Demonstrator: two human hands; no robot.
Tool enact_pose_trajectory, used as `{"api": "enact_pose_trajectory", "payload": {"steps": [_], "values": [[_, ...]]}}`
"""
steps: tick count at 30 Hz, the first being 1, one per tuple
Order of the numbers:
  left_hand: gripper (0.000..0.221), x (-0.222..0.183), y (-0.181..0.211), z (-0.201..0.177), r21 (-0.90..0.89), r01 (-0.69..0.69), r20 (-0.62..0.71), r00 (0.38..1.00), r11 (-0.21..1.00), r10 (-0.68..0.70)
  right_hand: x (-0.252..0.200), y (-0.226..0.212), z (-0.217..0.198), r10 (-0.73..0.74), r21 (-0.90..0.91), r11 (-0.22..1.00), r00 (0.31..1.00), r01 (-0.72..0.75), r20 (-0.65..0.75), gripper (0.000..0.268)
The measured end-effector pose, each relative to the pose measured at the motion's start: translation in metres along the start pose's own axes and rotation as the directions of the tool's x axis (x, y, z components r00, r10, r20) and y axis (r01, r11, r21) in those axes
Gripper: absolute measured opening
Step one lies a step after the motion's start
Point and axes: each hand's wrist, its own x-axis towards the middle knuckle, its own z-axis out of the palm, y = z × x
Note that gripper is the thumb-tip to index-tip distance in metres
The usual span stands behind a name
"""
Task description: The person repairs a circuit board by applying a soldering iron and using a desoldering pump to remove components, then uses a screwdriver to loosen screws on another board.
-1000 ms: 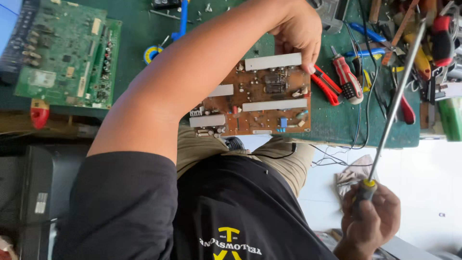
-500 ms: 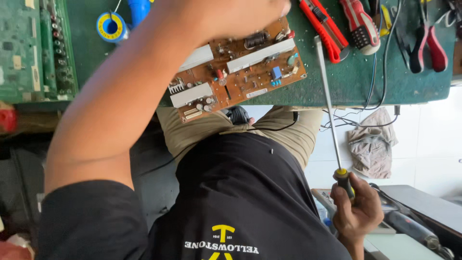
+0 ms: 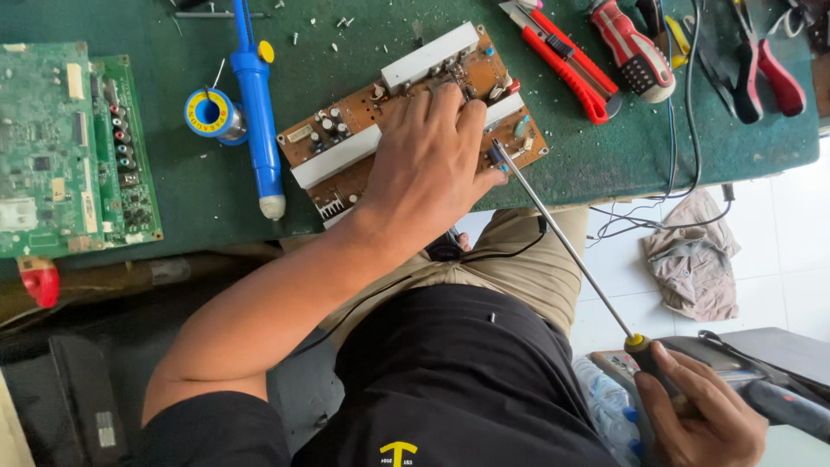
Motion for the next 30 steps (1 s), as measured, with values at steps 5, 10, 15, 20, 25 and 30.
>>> {"api": "enact_pose_trajectory", "payload": {"steps": [5, 10, 15, 20, 25, 30], "values": [[0.077, 0.002, 0.005, 0.002, -0.015, 0.052, 0.056, 0.997, 0.999, -0.051, -0.002, -0.012, 0.006, 0.004, 0.029, 1.000, 0.999, -0.003, -0.032, 0.034], [0.074, 0.003, 0.004, 0.001, -0.046, 0.050, 0.055, 0.997, 0.998, -0.047, -0.004, -0.008, 0.012, 0.028, 0.014, 1.000, 0.998, -0.027, -0.059, 0.034], [0.073, 0.006, 0.000, 0.002, -0.147, 0.062, 0.076, 0.996, 0.987, -0.051, 0.005, -0.004, 0.005, 0.036, 0.046, 0.998, 0.999, -0.034, -0.034, 0.034], [0.070, 0.005, 0.000, 0.005, -0.176, 0.049, 0.061, 0.997, 0.983, -0.039, 0.047, -0.075, -0.006, 0.748, 0.412, 0.531, 0.638, -0.740, 0.182, 0.044], [0.067, 0.005, 0.002, 0.005, -0.189, 0.055, 0.051, 0.998, 0.980, -0.047, 0.039, -0.027, -0.012, 0.719, 0.460, 0.498, 0.647, -0.735, 0.255, 0.041], [0.068, 0.004, 0.001, 0.006, -0.194, 0.050, 0.030, 0.999, 0.980, -0.045, 0.019, 0.051, -0.010, 0.407, 0.630, 0.069, 0.598, -0.774, 0.691, 0.038]]}}
